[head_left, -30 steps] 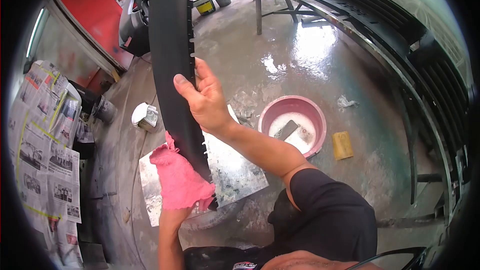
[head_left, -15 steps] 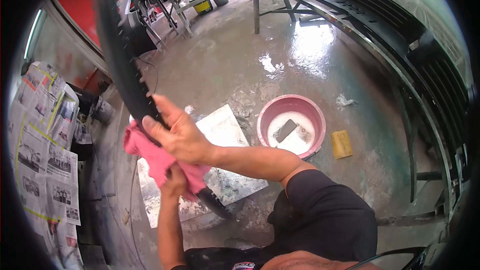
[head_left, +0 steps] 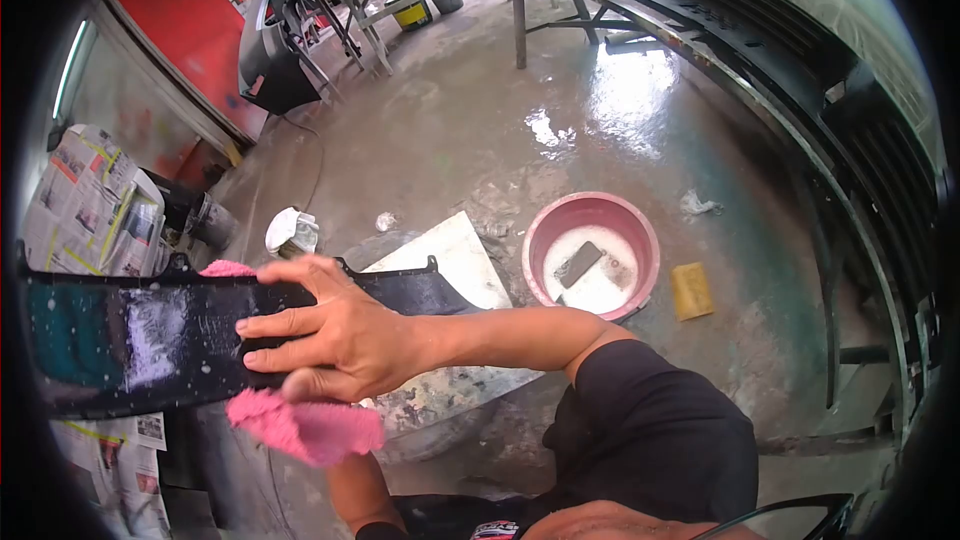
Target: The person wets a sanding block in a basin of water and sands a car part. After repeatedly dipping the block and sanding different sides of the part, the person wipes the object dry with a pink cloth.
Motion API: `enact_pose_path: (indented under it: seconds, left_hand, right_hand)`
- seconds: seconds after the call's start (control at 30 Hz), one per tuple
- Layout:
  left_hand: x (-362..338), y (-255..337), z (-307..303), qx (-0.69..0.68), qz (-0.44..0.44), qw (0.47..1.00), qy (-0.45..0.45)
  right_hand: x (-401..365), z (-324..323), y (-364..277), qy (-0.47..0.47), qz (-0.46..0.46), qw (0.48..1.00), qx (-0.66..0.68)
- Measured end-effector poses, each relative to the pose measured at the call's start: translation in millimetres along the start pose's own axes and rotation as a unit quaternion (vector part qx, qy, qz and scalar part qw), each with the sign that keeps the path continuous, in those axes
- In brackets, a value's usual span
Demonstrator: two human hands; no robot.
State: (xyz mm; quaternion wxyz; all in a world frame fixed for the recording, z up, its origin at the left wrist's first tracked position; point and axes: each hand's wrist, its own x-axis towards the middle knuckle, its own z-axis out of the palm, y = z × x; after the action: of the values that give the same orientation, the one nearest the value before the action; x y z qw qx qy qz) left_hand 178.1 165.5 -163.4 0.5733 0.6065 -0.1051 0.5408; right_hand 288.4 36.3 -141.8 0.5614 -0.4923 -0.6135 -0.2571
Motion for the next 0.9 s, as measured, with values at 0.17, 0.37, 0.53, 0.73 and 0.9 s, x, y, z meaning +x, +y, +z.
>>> enact_pose_path:
  seconds: [0.17, 0.37, 0.53, 0.73, 0.9]
  left_hand:
    - [9.7, 0.5, -9.0, 0.036, 0.018, 0.999, 0.027]
    - [38.7, -5.2, -46.6, 0.123, 0.003, 0.991, 0.048]
    - [71.7, 33.2, -106.6, 0.186, 0.038, 0.978, 0.089]
    - [100.0, 52.6, -151.6, 0.242, 0.050, 0.964, 0.096]
    - [118.6, 16.4, -158.2, 0.250, 0.007, 0.966, 0.060]
  right_hand:
    - [-7.3, 9.6, 10.5, -0.092, 0.020, 0.995, -0.033]
    - [-19.6, 25.3, 27.8, -0.226, 0.105, 0.959, 0.134]
    - [-36.7, 36.8, 25.0, -0.324, 0.090, 0.926, 0.169]
    - [-36.3, 46.3, 20.9, -0.415, 0.073, 0.878, 0.228]
    - [-34.1, 58.0, 17.0, -0.406, 0.145, 0.843, 0.321]
